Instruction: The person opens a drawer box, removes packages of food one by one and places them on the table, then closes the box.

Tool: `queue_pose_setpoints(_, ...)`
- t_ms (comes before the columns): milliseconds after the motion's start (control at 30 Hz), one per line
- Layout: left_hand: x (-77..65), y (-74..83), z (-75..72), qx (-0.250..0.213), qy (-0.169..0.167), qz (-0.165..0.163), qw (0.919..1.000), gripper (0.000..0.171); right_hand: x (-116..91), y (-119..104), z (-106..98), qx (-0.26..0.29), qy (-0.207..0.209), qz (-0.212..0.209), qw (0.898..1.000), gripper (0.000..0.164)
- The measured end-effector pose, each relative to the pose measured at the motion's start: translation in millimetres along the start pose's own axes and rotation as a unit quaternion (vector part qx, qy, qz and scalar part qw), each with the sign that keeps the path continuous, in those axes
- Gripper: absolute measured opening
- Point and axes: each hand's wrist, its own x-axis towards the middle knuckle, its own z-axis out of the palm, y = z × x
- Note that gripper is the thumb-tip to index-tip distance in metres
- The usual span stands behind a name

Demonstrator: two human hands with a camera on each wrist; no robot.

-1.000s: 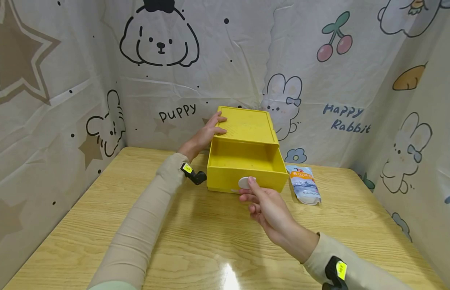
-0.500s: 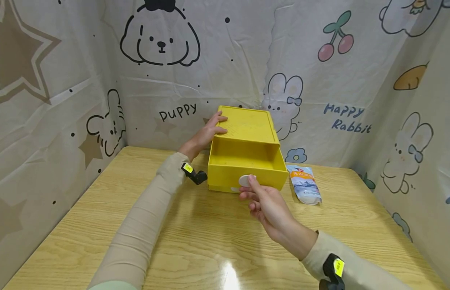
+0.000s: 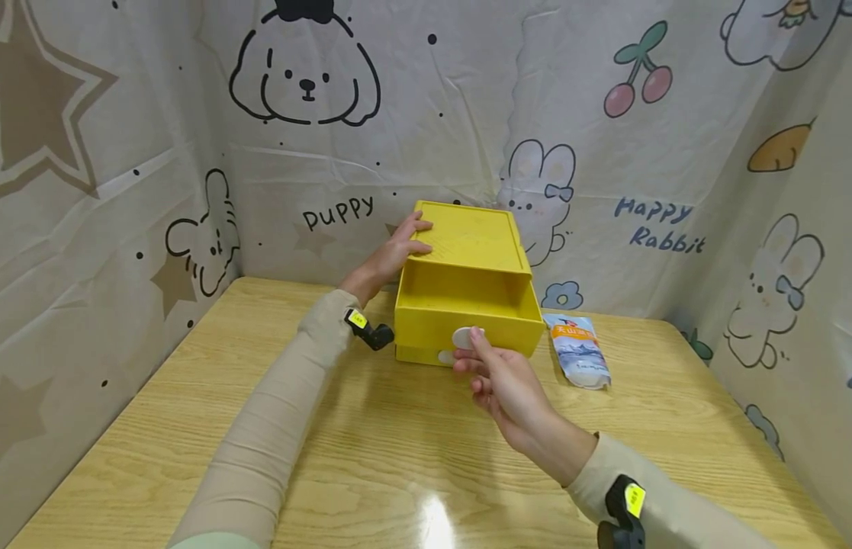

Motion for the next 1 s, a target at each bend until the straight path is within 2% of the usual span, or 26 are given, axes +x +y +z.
queue_pose_setpoints(800, -0.2, -0.7, 1.0, 0.001, 0.000, -0.004, 1.0000, 0.059, 14.6, -1.2, -1.8, -0.001, 0.014, -0.017, 1.000, 0.051)
queue_pose_setpoints(1000, -1.2, 0.4, 1.1, 0.000, 0.000, -0.001, 1.0000, 0.059, 21.4, -0.7, -2.2, -0.021, 0.018, -0.029, 0.999, 0.055)
